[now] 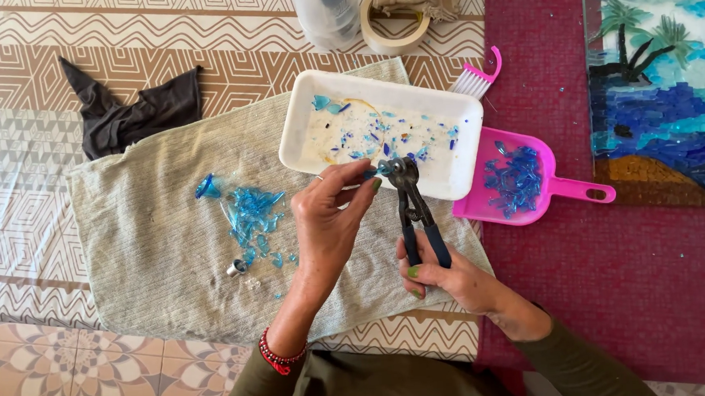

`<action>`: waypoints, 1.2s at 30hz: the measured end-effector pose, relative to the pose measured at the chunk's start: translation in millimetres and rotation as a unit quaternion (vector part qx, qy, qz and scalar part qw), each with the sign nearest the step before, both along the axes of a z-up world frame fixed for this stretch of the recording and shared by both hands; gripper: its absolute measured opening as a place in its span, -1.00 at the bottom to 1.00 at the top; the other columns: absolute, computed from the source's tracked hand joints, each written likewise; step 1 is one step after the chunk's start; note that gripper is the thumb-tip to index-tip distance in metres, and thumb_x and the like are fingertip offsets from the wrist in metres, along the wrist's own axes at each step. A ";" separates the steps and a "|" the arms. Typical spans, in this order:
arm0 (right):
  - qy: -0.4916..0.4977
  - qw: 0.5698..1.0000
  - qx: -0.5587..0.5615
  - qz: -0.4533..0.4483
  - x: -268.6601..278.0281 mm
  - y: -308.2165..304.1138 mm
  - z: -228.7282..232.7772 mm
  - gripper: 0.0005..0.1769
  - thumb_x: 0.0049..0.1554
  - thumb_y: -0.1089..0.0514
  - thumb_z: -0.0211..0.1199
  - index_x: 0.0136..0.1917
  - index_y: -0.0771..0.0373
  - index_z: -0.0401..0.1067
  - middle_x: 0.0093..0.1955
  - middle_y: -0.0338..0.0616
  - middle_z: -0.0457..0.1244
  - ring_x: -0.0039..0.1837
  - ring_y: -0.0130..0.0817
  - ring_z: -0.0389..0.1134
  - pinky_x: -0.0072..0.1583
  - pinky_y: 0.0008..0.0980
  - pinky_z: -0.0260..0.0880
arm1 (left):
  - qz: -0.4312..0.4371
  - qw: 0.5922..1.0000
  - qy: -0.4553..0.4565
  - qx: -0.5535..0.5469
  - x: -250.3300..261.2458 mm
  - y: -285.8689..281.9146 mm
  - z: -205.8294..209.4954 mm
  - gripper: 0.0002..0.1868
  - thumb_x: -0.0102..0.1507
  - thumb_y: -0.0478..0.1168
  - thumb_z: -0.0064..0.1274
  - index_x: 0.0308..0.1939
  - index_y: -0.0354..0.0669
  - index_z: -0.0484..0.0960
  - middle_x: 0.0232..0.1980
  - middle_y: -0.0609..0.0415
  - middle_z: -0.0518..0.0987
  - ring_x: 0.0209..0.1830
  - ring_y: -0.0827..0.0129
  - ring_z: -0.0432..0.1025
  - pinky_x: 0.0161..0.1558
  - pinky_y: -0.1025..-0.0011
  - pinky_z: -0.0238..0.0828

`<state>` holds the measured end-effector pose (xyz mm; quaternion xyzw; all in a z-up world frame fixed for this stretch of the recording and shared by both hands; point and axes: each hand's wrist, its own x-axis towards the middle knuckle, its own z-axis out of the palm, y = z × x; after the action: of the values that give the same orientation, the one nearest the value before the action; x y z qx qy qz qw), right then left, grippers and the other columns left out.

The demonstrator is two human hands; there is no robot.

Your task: Nipping small pieces of blue glass into smaller fragments using glass nippers over a white tray.

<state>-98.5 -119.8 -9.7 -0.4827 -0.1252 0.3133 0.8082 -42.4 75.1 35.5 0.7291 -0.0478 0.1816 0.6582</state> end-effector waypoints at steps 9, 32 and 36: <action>-0.019 0.999 -0.017 0.029 2.9 -1.9 7.4 -0.72 0.16 0.24 0.12 0.12 0.38 0.26 -0.31 -0.17 0.12 -0.27 -0.34 0.26 -0.12 -0.33 0.34 | 0.051 0.989 -0.059 0.128 -0.1 -2.1 8.0 -0.85 0.21 -0.40 0.30 -0.15 -0.23 0.73 -0.23 -0.02 0.68 -0.33 0.28 0.63 -0.28 0.43 0.68; 0.102 0.993 0.003 0.050 -2.7 -10.4 -14.8 -0.58 0.03 0.38 0.07 0.19 0.38 0.21 -0.20 -0.16 0.01 -0.25 -0.36 0.09 -0.14 -0.32 0.19 | -0.018 0.993 0.034 0.112 4.3 -1.6 9.7 -0.85 0.17 -0.31 0.36 -0.21 -0.20 0.74 -0.31 0.02 0.64 -0.41 0.31 0.60 -0.30 0.46 0.59; 0.167 0.984 0.035 0.059 -1.9 -11.5 -12.3 -0.57 -0.02 0.37 0.04 0.16 0.33 0.17 -0.19 -0.20 -0.03 -0.24 -0.40 0.05 -0.15 -0.33 0.16 | -0.020 0.994 0.018 0.103 5.6 -0.1 12.1 -0.71 0.14 -0.22 0.40 -0.12 -0.21 0.71 -0.26 -0.02 0.60 -0.31 0.25 0.58 -0.21 0.35 0.58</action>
<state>-100.5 -131.4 -22.0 -0.3866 -0.0281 0.4319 0.8144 -36.8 75.0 47.5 0.7953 -0.0690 0.1488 0.5836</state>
